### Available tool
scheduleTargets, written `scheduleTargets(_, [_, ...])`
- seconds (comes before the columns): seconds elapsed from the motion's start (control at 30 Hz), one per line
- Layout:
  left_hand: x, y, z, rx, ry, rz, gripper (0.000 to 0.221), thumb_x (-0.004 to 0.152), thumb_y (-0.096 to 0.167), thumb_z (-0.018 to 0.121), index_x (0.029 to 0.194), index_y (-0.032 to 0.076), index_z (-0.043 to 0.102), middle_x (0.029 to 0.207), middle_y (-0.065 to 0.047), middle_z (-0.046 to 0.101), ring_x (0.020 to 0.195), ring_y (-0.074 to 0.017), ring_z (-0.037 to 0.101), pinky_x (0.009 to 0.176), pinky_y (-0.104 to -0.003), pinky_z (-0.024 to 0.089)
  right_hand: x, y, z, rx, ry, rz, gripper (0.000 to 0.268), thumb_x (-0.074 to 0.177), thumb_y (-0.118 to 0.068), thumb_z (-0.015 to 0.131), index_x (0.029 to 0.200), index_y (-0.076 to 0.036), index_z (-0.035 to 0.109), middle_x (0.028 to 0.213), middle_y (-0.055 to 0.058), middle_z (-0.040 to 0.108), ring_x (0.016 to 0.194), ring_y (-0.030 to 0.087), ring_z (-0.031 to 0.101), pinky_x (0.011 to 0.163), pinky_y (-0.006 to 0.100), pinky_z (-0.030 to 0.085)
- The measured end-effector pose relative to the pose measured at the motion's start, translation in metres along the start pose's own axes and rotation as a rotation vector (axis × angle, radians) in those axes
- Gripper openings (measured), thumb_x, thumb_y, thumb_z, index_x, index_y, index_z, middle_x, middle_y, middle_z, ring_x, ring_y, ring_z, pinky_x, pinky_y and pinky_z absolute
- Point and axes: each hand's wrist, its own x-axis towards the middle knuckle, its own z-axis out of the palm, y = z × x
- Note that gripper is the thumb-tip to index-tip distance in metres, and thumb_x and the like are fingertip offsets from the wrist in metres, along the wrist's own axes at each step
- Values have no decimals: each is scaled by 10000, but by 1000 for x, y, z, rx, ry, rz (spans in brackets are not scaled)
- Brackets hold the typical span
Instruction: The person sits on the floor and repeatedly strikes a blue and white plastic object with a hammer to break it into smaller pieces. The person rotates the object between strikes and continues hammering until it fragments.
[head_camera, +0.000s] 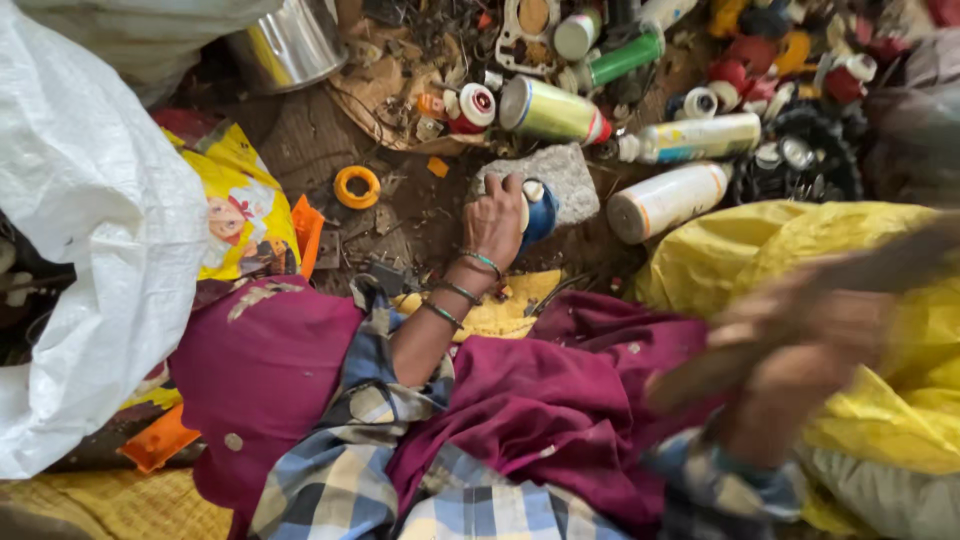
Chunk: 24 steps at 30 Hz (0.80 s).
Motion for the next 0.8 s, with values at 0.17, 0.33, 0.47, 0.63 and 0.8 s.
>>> scheduleTargets(0.17, [1, 2, 0, -10, -4, -16, 257, 870, 48, 642, 1104, 77, 538, 1002, -205, 586, 662, -362, 697, 573, -452, 565, 30, -38, 48, -190, 29, -226, 375, 1014, -476, 522, 1134, -130, 604, 847, 83, 635, 669, 212, 605, 580, 417, 480])
scheduleTargets(0.33, [-5, 0, 10, 38, -18, -12, 217, 888, 40, 636, 1083, 77, 546, 1021, -206, 589, 696, -354, 706, 591, -449, 572, 25, 84, 138, -799, 20, 264, 317, 998, -393, 559, 1103, -94, 569, 710, 71, 615, 547, 177, 592, 480, 351, 484])
scheduleTargets(0.47, [9, 3, 9, 30, 79, 57, 309, 818, 23, 651, 1107, 89, 563, 1034, -210, 584, 712, -354, 703, 621, -467, 569, 33, 98, 123, -700, 80, 429, 348, 937, -404, 596, 1115, -108, 561, 724, 47, 619, 567, 168, 606, 489, 346, 510])
scheduleTargets(0.63, [-3, 1, -1, -82, -94, -1, 556, 651, 71, 798, 1140, 68, 533, 1057, -234, 566, 738, -397, 693, 616, -489, 555, 10, 18, 59, 203, 112, 497, 512, 800, -517, 652, 1178, -180, 576, 896, -1, 649, 738, 179, 651, 608, 401, 571])
scheduleTargets(0.8, [2, 5, -14, -62, -89, 11, 638, 635, 57, 834, 1189, 57, 519, 1063, -247, 564, 715, -394, 694, 606, -477, 563, 3, -48, 72, 153, 79, -198, 471, 992, -506, 559, 1307, -156, 538, 972, 54, 626, 739, 228, 599, 669, 408, 497])
